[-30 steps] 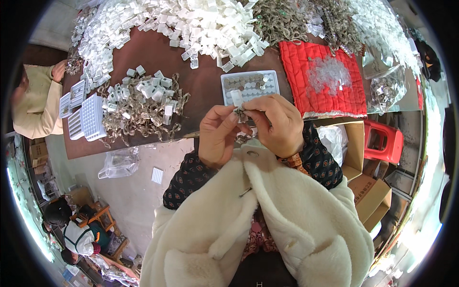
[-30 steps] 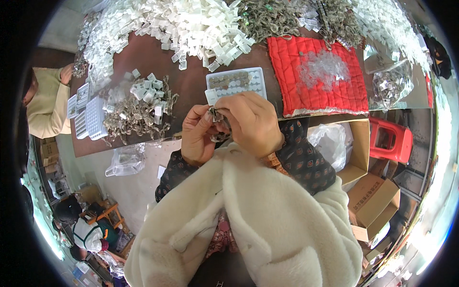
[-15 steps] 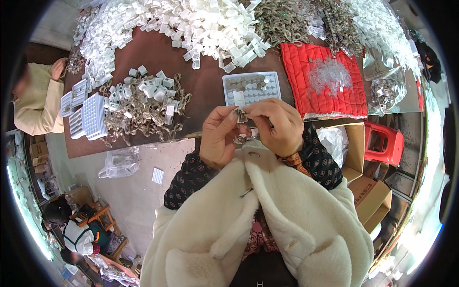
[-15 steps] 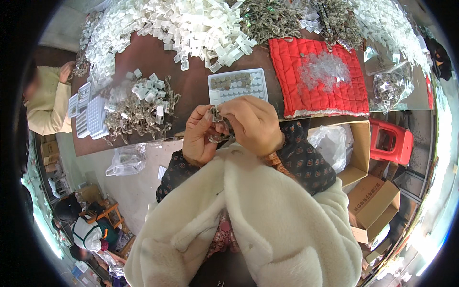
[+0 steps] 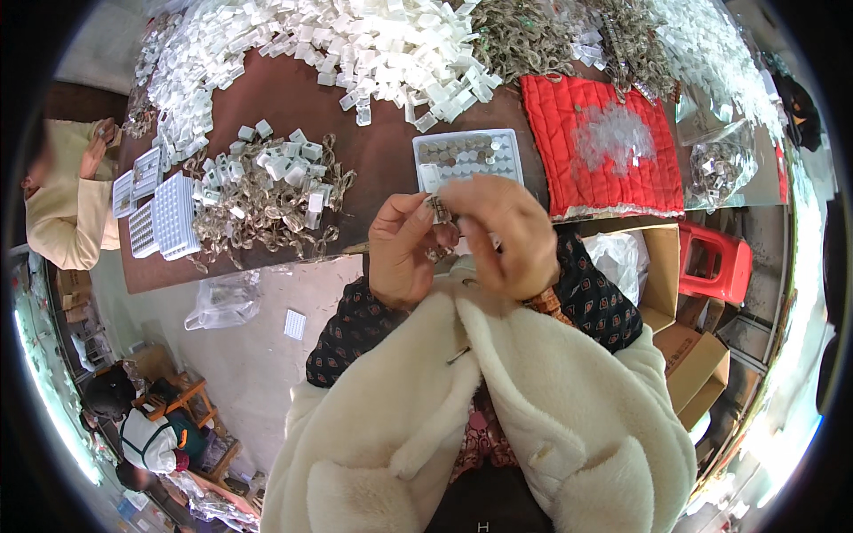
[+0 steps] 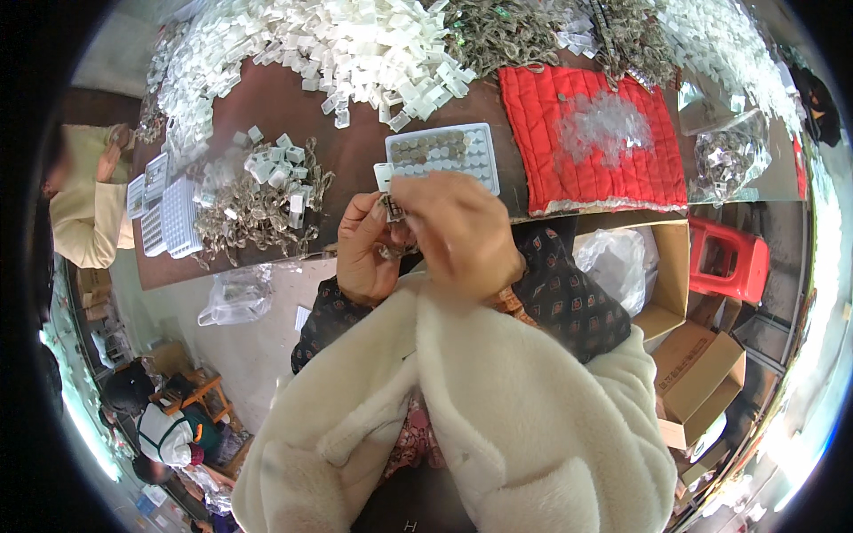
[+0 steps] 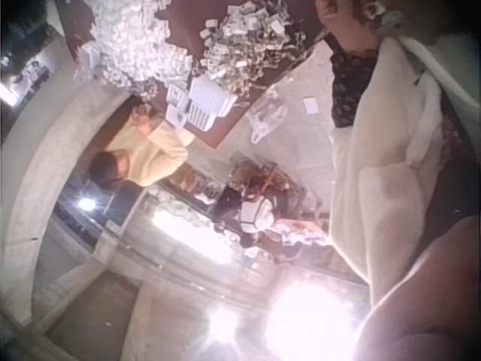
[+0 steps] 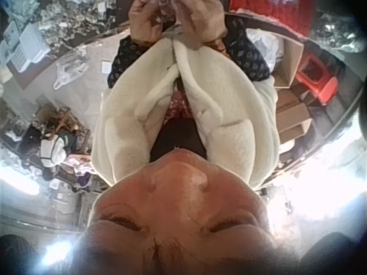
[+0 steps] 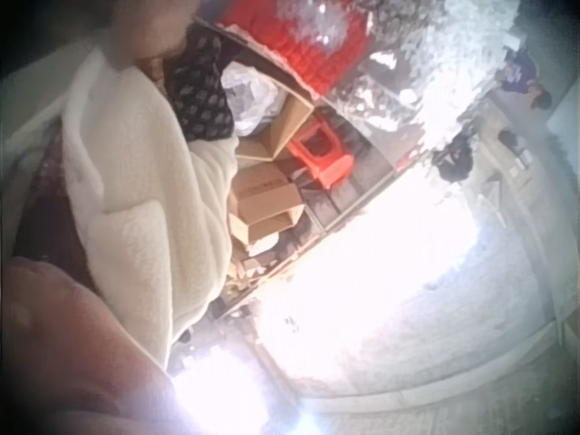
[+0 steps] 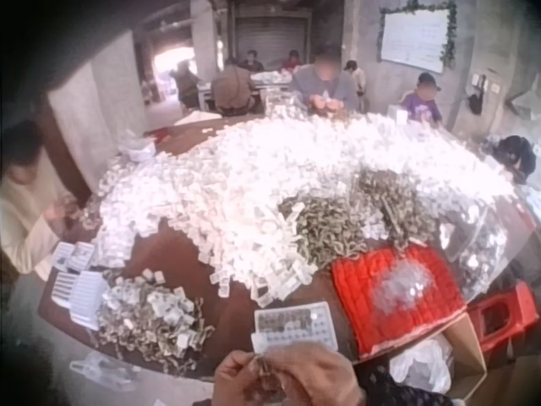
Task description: The person repeatedly picks small white plastic housings and metal components from a table, inserts the metal parts into the housings, and places the assembled units into a white tray. The person works at a table with many similar components and trays, while another person works across the table.
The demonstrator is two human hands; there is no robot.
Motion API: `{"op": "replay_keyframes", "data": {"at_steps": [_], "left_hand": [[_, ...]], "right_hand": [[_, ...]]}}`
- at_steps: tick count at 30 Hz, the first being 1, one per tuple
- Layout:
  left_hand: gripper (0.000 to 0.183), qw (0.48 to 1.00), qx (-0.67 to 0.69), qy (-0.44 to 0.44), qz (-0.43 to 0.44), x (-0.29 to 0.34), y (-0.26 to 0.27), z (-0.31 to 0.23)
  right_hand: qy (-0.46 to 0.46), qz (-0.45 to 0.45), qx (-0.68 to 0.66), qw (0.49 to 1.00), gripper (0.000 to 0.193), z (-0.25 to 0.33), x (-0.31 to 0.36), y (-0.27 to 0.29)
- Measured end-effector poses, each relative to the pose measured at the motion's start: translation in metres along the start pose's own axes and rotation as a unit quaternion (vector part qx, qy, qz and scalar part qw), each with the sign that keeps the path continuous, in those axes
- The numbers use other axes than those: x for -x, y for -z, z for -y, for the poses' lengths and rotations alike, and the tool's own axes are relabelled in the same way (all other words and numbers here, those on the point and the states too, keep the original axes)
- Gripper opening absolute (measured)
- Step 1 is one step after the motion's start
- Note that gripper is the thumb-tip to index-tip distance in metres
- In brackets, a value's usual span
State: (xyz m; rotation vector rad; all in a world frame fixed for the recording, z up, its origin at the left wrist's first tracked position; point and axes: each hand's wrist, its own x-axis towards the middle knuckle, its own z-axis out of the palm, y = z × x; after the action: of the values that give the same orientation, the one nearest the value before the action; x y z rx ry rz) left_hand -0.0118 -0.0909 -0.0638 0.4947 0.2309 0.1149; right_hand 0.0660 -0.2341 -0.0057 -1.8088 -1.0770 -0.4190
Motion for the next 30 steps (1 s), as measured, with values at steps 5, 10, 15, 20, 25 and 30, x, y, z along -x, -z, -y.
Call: {"op": "replay_keyframes", "data": {"at_steps": [5,10,15,20,25,30], "left_hand": [[0.011,0.998,-0.024,0.055,0.029,0.003,-0.006,-0.002],[0.014,0.998,-0.014,0.062,0.017,0.003,-0.011,-0.004],[0.023,0.997,-0.012,0.07,0.021,0.007,-0.015,-0.004],[0.037,0.991,0.007,0.093,0.095,0.007,-0.003,-0.002],[0.043,0.987,0.02,0.086,0.131,0.004,0.007,0.007],[0.038,0.989,-0.001,0.089,0.116,0.002,0.002,0.01]], "right_hand": [[-0.452,0.064,-0.367,0.811,0.023,-0.013,-0.01,0.0],[-0.422,0.036,-0.338,0.84,0.017,-0.006,-0.004,-0.004],[-0.124,0.046,-0.284,0.95,0.025,-0.007,0.001,-0.003],[-0.006,0.012,-0.241,0.97,0.03,-0.016,0.001,-0.009],[0.019,-0.022,-0.244,0.969,0.025,-0.019,0.007,-0.012],[0.048,0.014,-0.109,0.993,0.032,-0.021,0.019,0.004]]}}
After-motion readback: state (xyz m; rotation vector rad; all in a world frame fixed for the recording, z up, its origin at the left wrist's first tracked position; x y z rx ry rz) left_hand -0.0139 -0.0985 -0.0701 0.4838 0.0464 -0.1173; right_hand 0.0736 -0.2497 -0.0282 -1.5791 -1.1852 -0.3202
